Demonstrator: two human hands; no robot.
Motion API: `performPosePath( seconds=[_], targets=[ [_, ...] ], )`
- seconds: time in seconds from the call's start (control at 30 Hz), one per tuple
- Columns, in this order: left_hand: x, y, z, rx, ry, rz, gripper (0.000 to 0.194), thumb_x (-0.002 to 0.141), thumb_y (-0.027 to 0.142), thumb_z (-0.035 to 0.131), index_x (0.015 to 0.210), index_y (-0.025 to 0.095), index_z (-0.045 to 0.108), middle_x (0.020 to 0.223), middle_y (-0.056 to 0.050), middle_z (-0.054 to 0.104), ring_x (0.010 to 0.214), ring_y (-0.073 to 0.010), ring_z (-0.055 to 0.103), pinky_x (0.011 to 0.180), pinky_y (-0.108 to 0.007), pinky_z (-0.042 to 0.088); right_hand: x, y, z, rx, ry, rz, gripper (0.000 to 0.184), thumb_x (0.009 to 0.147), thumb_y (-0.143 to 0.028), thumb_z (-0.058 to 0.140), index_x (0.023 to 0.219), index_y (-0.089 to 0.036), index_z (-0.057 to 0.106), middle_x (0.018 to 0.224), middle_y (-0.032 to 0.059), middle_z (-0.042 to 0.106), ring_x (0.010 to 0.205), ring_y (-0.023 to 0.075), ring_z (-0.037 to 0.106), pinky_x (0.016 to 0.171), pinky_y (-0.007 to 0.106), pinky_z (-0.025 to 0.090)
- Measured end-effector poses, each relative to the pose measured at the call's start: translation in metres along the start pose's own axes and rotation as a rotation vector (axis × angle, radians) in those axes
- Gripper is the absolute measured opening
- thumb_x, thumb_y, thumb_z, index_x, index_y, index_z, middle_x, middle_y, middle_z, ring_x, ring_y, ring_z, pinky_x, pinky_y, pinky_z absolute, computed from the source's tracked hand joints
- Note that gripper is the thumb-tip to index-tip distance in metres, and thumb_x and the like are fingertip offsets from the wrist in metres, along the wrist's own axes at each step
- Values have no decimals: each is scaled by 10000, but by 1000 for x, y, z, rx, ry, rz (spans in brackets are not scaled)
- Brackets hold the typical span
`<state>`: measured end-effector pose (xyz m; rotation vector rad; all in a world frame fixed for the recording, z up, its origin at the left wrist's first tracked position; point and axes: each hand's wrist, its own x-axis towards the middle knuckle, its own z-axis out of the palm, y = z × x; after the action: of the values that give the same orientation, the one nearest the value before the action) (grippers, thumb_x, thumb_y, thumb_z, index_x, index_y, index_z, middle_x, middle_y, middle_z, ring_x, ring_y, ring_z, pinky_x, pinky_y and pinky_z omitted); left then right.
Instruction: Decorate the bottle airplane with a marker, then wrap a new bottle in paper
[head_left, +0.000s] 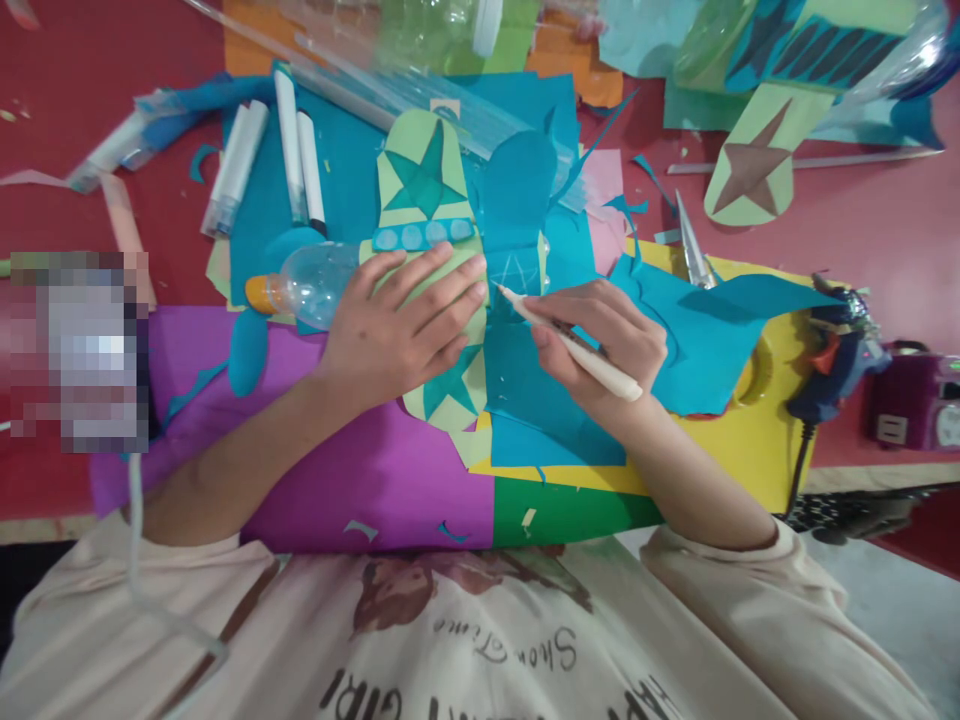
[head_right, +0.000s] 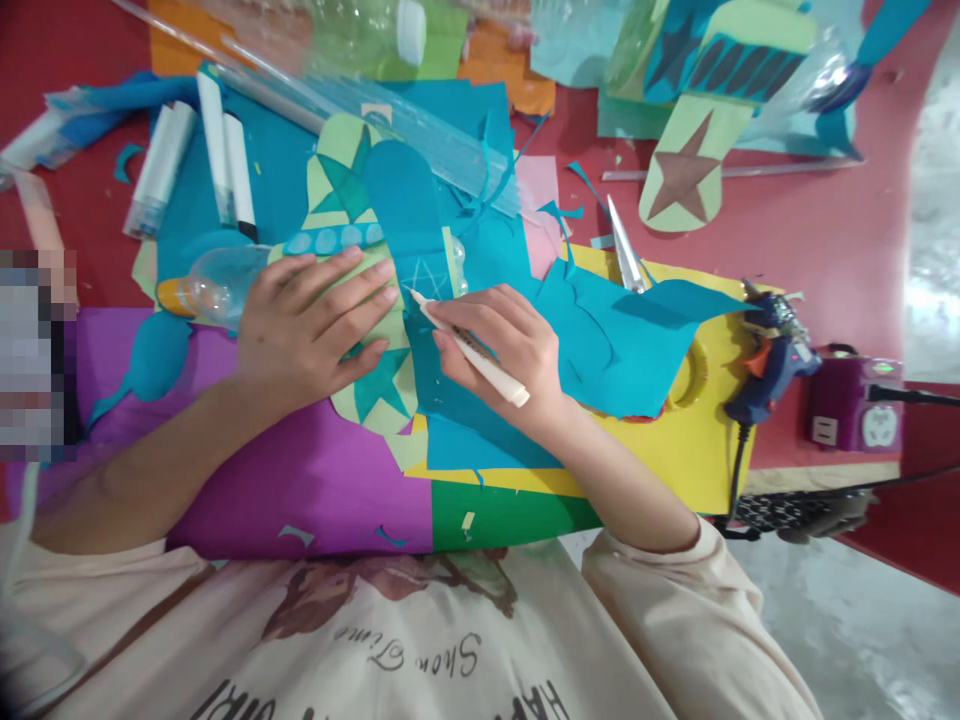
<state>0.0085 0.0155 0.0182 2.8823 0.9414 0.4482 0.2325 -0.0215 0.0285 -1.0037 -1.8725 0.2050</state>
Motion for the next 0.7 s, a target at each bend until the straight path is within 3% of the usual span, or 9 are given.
performPosePath(
  seconds=[0.33,0.7],
  targets=[
    [1,0,-2,-10,-16,15,420,1023,353,339,1404,186,406,1435,-98,530,1377,-292,438,1097,-504,353,-3,3,-5,-42,-16,28,111,895,-242,587,820,-234,668,680,-29,689,579,121,620,572,297,503],
    [3,1,-3,6,-7,-17,404,1010,375,359,1379,233,439,1394,-68,573,1351,-271,481,1093,-482,384,-2,3,-8,-70,-14,3,119,860,-175,575,752,-223,595,621,-27,651,547,122,587,544,280,483]
  ],
)
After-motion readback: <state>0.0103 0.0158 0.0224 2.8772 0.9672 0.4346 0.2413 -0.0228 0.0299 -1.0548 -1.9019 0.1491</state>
